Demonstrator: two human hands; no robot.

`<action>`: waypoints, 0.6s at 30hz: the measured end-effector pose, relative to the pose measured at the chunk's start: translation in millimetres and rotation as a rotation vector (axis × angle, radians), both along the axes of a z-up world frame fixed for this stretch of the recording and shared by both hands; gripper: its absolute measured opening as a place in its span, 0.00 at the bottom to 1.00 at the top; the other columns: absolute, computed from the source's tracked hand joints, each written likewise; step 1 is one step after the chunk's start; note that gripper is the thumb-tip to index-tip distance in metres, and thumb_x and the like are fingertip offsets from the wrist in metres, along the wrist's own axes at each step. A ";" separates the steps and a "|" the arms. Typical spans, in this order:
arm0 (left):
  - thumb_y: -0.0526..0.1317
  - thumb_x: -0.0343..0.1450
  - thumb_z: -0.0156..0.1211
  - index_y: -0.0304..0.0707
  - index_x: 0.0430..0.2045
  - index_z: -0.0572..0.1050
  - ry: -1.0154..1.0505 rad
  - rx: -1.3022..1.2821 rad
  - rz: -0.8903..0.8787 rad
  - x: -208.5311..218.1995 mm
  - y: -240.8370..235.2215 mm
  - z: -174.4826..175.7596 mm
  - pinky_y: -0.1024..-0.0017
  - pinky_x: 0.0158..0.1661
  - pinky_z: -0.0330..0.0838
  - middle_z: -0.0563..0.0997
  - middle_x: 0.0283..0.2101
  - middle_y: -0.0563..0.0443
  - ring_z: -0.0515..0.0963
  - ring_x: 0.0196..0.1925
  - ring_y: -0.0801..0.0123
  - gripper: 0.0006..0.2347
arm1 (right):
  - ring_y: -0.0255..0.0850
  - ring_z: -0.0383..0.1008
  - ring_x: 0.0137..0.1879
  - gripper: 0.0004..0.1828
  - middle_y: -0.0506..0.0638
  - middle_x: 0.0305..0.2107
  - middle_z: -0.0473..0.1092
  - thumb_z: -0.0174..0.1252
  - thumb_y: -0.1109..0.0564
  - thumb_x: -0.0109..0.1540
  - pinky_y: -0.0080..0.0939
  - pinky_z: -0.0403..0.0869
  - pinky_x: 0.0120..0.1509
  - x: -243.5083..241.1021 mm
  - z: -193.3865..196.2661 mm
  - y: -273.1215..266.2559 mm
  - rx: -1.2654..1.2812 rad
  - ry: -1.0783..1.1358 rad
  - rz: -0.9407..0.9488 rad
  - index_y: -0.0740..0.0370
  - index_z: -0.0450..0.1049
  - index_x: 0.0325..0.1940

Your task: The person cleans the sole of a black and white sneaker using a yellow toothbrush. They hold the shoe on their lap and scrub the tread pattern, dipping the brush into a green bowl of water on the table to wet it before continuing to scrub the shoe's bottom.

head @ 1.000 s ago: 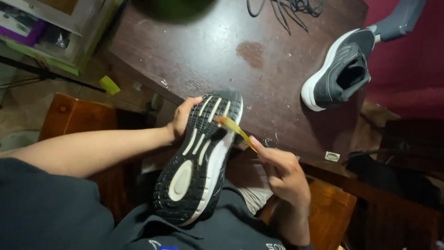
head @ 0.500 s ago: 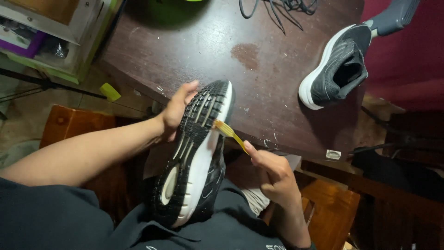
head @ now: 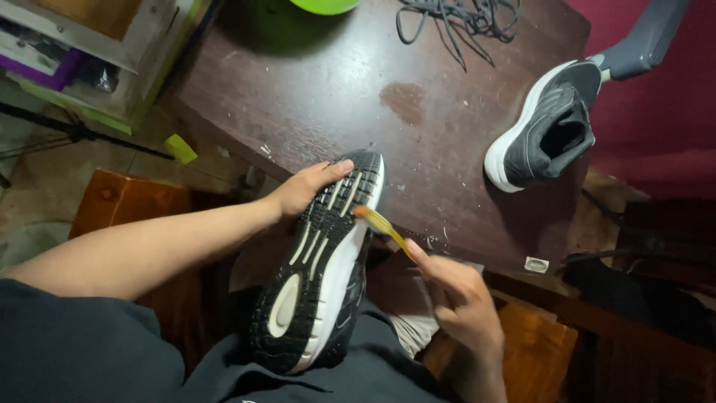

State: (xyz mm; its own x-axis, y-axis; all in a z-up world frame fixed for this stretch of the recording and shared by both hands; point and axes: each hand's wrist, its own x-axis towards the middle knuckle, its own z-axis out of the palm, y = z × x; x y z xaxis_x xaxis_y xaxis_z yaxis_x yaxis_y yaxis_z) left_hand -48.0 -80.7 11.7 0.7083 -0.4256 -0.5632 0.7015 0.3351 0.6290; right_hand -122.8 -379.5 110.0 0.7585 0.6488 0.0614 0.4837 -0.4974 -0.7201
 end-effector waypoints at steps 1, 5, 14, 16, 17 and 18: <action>0.57 0.69 0.58 0.39 0.31 0.77 -0.016 0.070 -0.015 0.8 -0.3 0.1 0.74 0.32 0.77 0.83 0.29 0.49 0.82 0.26 0.67 0.18 | 0.37 0.58 0.28 0.37 0.44 0.25 0.59 0.48 0.74 0.60 0.37 0.64 0.35 -4.7 0.4 -9.6 -0.034 0.027 -0.036 0.54 0.65 0.73; 0.60 0.64 0.57 0.42 0.34 0.74 -0.012 0.248 -0.019 -0.7 -4.7 5.8 0.72 0.41 0.75 0.82 0.33 0.52 0.81 0.32 0.69 0.21 | 0.38 0.57 0.29 0.36 0.46 0.26 0.58 0.44 0.75 0.60 0.39 0.62 0.36 3.7 -1.6 2.3 -0.006 -0.009 -0.036 0.58 0.66 0.72; 0.66 0.56 0.50 0.42 0.60 0.72 -0.012 0.449 -0.106 -1.6 -3.4 28.8 0.67 0.64 0.63 0.79 0.62 0.51 0.77 0.61 0.67 0.40 | 0.36 0.54 0.27 0.51 0.42 0.23 0.57 0.45 0.76 0.44 0.34 0.62 0.34 -3.3 1.4 -21.3 -0.089 0.119 -0.089 0.51 0.68 0.71; 0.65 0.58 0.51 0.42 0.56 0.75 -0.039 0.431 -0.083 -2.2 -5.6 27.1 0.67 0.62 0.65 0.81 0.58 0.51 0.79 0.58 0.66 0.36 | 0.37 0.55 0.27 0.43 0.44 0.23 0.57 0.45 0.75 0.52 0.36 0.62 0.34 9.4 11.4 6.5 -0.061 0.074 -0.040 0.54 0.67 0.71; 0.63 0.60 0.51 0.42 0.52 0.78 -0.064 0.412 -0.060 -3.6 -7.1 25.5 0.67 0.61 0.67 0.83 0.55 0.50 0.81 0.56 0.66 0.32 | 0.37 0.57 0.27 0.36 0.45 0.24 0.56 0.46 0.74 0.59 0.37 0.63 0.35 14.4 15.9 20.1 -0.033 0.030 0.008 0.57 0.67 0.72; 0.63 0.60 0.51 0.42 0.52 0.78 -0.058 0.412 -0.065 -6.5 -7.0 22.5 0.67 0.61 0.67 0.83 0.55 0.50 0.81 0.56 0.66 0.32 | 0.37 0.57 0.27 0.36 0.45 0.24 0.56 0.46 0.74 0.59 0.37 0.63 0.35 15.3 14.6 15.5 -0.033 0.037 0.004 0.57 0.67 0.72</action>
